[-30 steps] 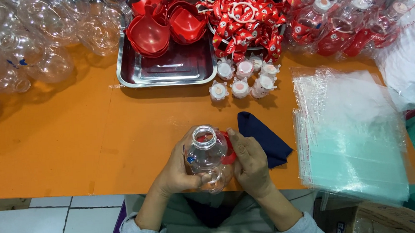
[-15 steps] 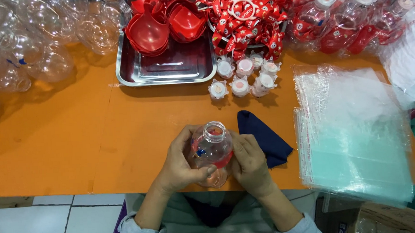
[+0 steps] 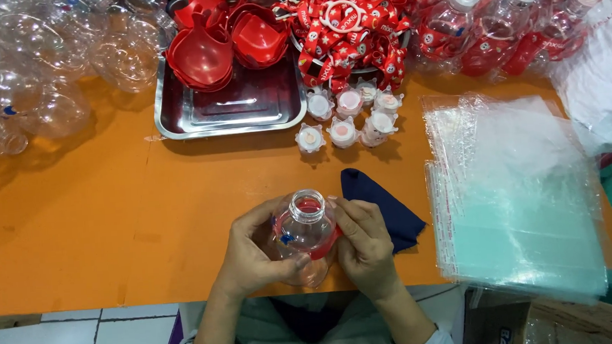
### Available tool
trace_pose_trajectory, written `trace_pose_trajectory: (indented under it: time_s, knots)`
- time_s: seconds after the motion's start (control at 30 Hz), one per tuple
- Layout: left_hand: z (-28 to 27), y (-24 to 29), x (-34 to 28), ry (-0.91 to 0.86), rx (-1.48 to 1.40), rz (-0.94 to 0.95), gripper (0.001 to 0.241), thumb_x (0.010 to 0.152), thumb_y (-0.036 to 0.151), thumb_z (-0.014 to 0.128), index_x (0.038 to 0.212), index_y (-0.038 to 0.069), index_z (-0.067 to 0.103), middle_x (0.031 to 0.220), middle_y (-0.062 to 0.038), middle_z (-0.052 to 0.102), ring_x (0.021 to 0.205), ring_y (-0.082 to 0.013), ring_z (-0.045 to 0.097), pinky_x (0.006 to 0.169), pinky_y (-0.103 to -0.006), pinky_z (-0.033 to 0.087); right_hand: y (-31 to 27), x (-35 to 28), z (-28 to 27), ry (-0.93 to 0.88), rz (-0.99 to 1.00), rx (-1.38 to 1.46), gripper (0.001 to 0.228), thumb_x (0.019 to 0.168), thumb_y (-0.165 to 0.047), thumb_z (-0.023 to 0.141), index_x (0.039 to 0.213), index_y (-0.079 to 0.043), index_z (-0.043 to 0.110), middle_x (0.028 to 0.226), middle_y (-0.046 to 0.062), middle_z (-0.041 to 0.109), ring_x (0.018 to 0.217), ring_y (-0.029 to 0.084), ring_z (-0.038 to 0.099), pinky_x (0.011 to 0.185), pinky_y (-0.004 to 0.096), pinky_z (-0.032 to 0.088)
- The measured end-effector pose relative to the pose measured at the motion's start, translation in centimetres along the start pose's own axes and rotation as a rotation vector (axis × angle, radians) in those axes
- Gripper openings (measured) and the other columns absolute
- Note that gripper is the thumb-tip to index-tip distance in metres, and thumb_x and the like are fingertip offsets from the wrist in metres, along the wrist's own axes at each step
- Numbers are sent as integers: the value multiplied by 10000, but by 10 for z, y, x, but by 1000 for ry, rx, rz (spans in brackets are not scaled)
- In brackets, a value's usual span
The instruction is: Cleaning a red plastic component with a cloth and then attaching a red lanyard to a clear plastic bottle.
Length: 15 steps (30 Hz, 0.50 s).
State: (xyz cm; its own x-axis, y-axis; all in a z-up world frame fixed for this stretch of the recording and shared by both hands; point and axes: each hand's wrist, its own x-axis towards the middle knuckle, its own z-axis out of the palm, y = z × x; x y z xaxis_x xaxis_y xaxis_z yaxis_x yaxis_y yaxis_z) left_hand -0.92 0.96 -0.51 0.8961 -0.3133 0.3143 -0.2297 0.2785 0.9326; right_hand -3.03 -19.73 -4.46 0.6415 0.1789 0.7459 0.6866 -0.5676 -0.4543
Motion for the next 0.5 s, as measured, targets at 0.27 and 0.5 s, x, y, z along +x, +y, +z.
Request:
trace_pose_trajectory:
  time_s: [0.27,0.5]
  knots:
    - [1,2,-8,34,471,-2,1012,587,461,916,1450,112,519,1601,-154,404,1519,-320,354,1184,-482,381,-4,10,0,41,128,46,361,1014,-7,604,1374,-24,599,1311,129,686,1157,300,658,1013,403,549]
    - [0,-3,-11,65,403,44,1024,557,413,962,1420,61,539,1346,-120,649,1215,-229,658,1037,-339,548,2,15,-8,-73,282,287,367,1032,-15,518,1388,-57,598,1298,75,698,1123,224,662,1021,336,549]
